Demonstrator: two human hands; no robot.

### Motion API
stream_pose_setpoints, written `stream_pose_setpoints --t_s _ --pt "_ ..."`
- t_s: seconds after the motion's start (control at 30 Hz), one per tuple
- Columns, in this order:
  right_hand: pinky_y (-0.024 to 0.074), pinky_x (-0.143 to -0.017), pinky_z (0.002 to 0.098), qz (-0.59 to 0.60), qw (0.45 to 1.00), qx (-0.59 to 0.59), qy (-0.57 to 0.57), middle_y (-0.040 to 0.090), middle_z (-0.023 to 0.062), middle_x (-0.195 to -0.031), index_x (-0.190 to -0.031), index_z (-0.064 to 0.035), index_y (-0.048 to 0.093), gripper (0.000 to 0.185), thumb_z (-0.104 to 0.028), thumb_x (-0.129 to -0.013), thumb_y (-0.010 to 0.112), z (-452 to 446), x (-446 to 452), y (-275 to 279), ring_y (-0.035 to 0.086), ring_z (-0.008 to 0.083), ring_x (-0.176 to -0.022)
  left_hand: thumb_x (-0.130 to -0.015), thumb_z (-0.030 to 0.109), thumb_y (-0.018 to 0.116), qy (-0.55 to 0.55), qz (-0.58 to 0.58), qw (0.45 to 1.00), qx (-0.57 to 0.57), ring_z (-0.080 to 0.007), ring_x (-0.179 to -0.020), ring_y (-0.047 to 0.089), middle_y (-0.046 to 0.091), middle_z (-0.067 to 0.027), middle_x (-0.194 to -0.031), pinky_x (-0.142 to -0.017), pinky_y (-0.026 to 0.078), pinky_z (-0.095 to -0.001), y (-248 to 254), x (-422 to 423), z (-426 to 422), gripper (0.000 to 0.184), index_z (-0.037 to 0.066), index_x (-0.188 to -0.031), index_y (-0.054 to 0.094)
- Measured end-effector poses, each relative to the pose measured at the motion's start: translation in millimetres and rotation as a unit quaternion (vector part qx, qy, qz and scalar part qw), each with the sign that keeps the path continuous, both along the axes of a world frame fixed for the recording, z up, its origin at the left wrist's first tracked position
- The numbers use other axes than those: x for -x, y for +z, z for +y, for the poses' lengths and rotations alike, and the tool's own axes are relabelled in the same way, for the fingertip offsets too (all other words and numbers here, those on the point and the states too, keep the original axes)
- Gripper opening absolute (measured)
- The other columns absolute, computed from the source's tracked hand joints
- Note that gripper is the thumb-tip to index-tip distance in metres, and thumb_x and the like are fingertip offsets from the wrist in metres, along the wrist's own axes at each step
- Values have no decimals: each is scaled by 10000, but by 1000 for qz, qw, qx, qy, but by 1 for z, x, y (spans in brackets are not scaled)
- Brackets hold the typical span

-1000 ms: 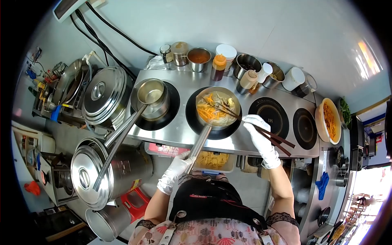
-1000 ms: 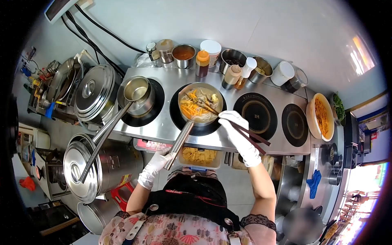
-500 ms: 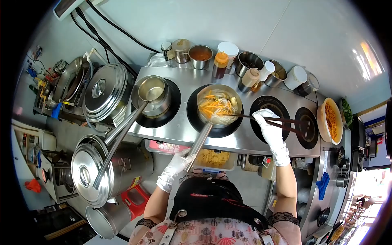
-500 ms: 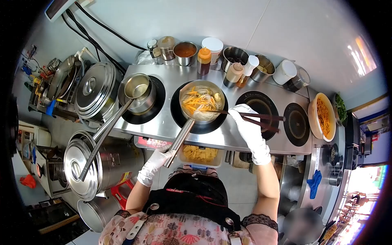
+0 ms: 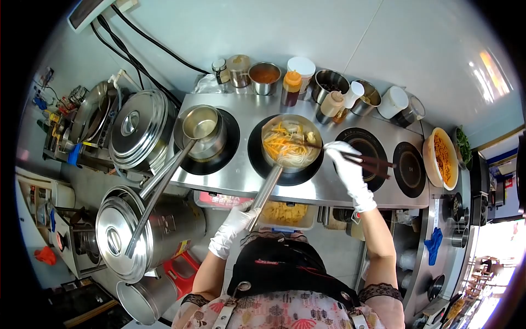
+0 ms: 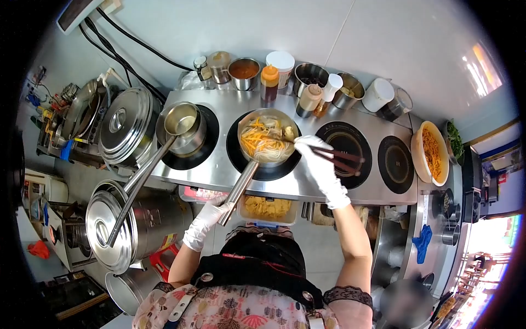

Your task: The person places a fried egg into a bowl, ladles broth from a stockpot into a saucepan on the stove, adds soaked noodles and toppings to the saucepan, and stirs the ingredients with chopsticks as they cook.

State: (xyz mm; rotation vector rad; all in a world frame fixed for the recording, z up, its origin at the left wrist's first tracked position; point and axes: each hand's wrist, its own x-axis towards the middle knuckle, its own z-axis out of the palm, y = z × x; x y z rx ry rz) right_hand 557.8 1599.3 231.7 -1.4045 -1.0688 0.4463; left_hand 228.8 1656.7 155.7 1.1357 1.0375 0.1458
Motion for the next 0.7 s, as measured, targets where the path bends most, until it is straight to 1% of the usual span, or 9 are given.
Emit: stream_pose_setpoints --t_s 0.03,0.07,0.13,0.2,0.3,0.4,0.5,0.6,0.7 --pt "497 -798 283 27 998 45 30 675 90 -874 -859 14 665 67 -20 -802 658 0 7 -4 638 177 -855 -874 203 659 -7 2 1000 -6 -74 -814 567 645 -41 -942 -732 456 -188 2 -1 0 454 -63 -1224 542" --pt "497 -801 268 -36 993 99 50 678 74 -884 -870 9 667 74 -13 -799 667 -3 7 -4 638 158 -867 -878 201 654 -14 4 1000 -11 -71 -801 565 643 -36 -933 -722 456 -190 4 -1 1 439 -56 -1218 551" --pt "499 -777 266 33 997 56 50 676 75 -867 -868 10 667 66 -24 -811 660 -9 0 3 636 152 -834 -881 198 648 -9 -15 1000 -13 -68 -794 562 642 -31 -923 -716 454 -188 -3 -1 2 425 -49 -1214 557" --pt "498 -713 278 -21 998 63 25 665 74 -828 -851 16 660 67 -43 -833 633 -12 -9 37 618 146 -760 -884 195 642 -6 -32 999 -11 -66 -787 559 641 -27 -913 -709 452 -187 -5 1 0 411 -42 -1210 564" --pt "484 -685 269 -54 987 150 -32 657 61 -777 -839 16 656 100 -83 -828 650 -17 -19 61 611 139 -729 -888 191 634 -4 -16 1000 -4 -59 -778 553 638 -20 -900 -697 449 -187 3 -1 0 396 -36 -1206 570" --pt "483 -685 273 -5 986 165 -17 658 61 -770 -837 15 656 107 -90 -821 658 -8 -13 36 614 144 -726 -888 188 632 0 -25 1000 -12 -59 -764 553 636 -15 -893 -685 450 -186 4 -2 0 386 -33 -1199 576" --pt "477 -735 279 -6 994 111 3 669 67 -800 -846 22 665 103 -77 -822 647 -4 -6 19 615 161 -764 -888 191 632 -5 -17 1000 -15 -55 -746 550 631 -9 -878 -665 448 -184 4 -1 1 376 -31 -1188 585" --pt "482 -746 290 -29 991 127 -38 669 80 -794 -844 30 663 110 -75 -825 638 -16 -4 48 622 171 -769 -873 215 661 0 -5 1000 -20 -45 -717 543 644 13 -866 -635 440 -184 6 -1 1 334 10 -1136 634" --pt "497 -738 294 -96 993 41 -48 663 100 -812 -831 25 652 59 -27 -827 625 -22 -12 47 630 200 -769 -874 220 660 3 -16 1000 -8 -44 -711 541 644 10 -864 -633 439 -181 8 -1 -1 347 9 -1148 627"
